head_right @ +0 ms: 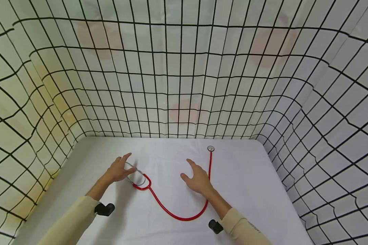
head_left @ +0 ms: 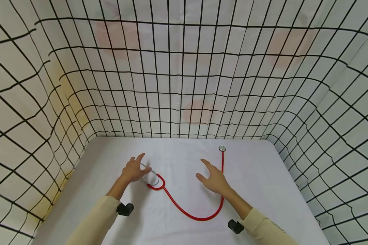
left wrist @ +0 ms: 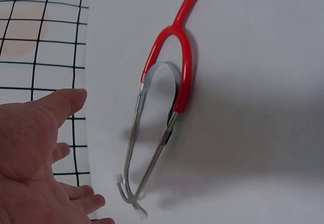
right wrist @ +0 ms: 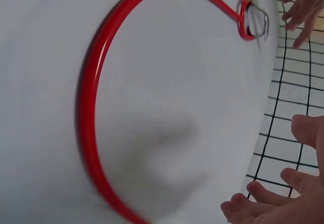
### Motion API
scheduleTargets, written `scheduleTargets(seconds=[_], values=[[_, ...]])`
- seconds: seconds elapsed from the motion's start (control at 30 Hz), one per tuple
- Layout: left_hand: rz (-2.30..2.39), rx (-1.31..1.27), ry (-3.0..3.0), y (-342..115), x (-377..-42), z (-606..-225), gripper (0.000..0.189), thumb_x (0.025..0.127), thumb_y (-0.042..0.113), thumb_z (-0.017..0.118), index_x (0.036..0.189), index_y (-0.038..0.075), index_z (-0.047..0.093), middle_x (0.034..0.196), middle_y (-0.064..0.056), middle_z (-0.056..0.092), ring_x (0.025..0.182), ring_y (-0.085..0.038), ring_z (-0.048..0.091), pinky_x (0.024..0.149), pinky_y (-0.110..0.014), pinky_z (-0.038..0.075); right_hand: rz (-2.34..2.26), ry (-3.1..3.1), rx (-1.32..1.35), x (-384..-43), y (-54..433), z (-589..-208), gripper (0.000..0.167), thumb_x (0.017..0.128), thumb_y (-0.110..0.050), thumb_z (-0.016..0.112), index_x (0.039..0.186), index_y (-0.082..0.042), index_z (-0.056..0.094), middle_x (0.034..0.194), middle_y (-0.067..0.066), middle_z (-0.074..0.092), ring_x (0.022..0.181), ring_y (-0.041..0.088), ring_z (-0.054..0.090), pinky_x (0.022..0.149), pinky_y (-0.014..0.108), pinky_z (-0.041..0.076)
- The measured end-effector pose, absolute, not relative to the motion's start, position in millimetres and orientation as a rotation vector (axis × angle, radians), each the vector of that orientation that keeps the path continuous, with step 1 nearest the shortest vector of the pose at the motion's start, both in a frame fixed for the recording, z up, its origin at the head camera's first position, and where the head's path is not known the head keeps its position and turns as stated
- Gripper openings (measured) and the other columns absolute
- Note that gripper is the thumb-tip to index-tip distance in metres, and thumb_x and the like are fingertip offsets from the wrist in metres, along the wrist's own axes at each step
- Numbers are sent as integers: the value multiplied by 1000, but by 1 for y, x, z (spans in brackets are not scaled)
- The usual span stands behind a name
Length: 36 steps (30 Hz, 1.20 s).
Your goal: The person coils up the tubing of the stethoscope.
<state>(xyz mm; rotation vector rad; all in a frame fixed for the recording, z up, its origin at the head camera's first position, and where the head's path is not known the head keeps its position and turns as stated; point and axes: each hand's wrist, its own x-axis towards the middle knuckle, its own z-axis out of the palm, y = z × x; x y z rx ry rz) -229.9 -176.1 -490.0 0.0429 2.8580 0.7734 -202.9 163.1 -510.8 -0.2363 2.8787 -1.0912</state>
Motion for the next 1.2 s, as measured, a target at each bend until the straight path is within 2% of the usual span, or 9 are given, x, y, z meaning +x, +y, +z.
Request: scheduleTargets(seconds=[0.07,0.2,0.3,0.4,0.53,0.67,0.83,1.03,1.2], values=[[843,55,2824,-176,-231,-490,75,92,28,72,154,4,36,144,-37,42,126,-52,51,100,-68,44,-1144,2860,-240,-203,157,-512,64,93,-33,71,151,-16,48,143,20,59,132,41,55,103,60,47],[979,38,2731,-176,-234,-491,77,87,19,76,153,4,38,148,-33,44,132,-50,49,105,-63,43,-1235,2807,-244,-204,145,-514,60,90,-33,76,143,-13,56,125,23,68,117,42,64,88,55,55],[1007,12,2692,-176,-237,-493,78,83,13,78,151,5,42,152,-29,44,137,-48,45,109,-61,40,-1293,2765,-226,-205,137,-515,55,86,-31,80,135,-11,63,115,21,72,106,36,67,82,47,57],[983,1,2677,-176,-238,-497,76,79,11,81,148,7,49,146,-28,50,131,-45,51,104,-58,46,-1330,2716,-212,-205,131,-519,49,83,-29,83,126,-9,69,105,15,75,97,27,69,75,40,56],[939,36,2680,-177,-239,-502,69,77,11,83,142,9,58,130,-25,62,116,-39,60,92,-51,53,-1364,2631,-215,-205,123,-528,44,82,-26,84,119,-6,72,93,7,76,87,19,69,71,34,54],[911,52,2698,-181,-240,-509,67,74,9,85,137,7,62,119,-23,69,109,-37,65,89,-50,54,-1382,2557,-239,-204,114,-537,43,81,-23,84,116,-1,72,88,5,76,82,17,68,68,32,52],[841,24,2746,-186,-241,-516,67,72,10,85,135,10,63,108,-14,75,106,-36,66,93,-56,47,-1388,2506,-246,-201,100,-547,40,80,-21,86,111,0,72,85,5,76,78,14,66,65,29,50],[818,21,2765,-187,-242,-518,66,71,8,86,133,11,65,99,-9,76,103,-35,64,91,-60,38,-1394,2496,-258,-197,85,-552,36,77,-18,87,106,-1,74,80,4,75,75,10,64,66,26,49],[807,-2,2752,-188,-241,-519,68,68,6,88,133,10,66,86,-3,73,93,-27,64,92,-60,36,-1354,2514,-295,-193,77,-556,28,76,-17,87,97,-3,76,75,1,74,71,6,62,67,25,48]])
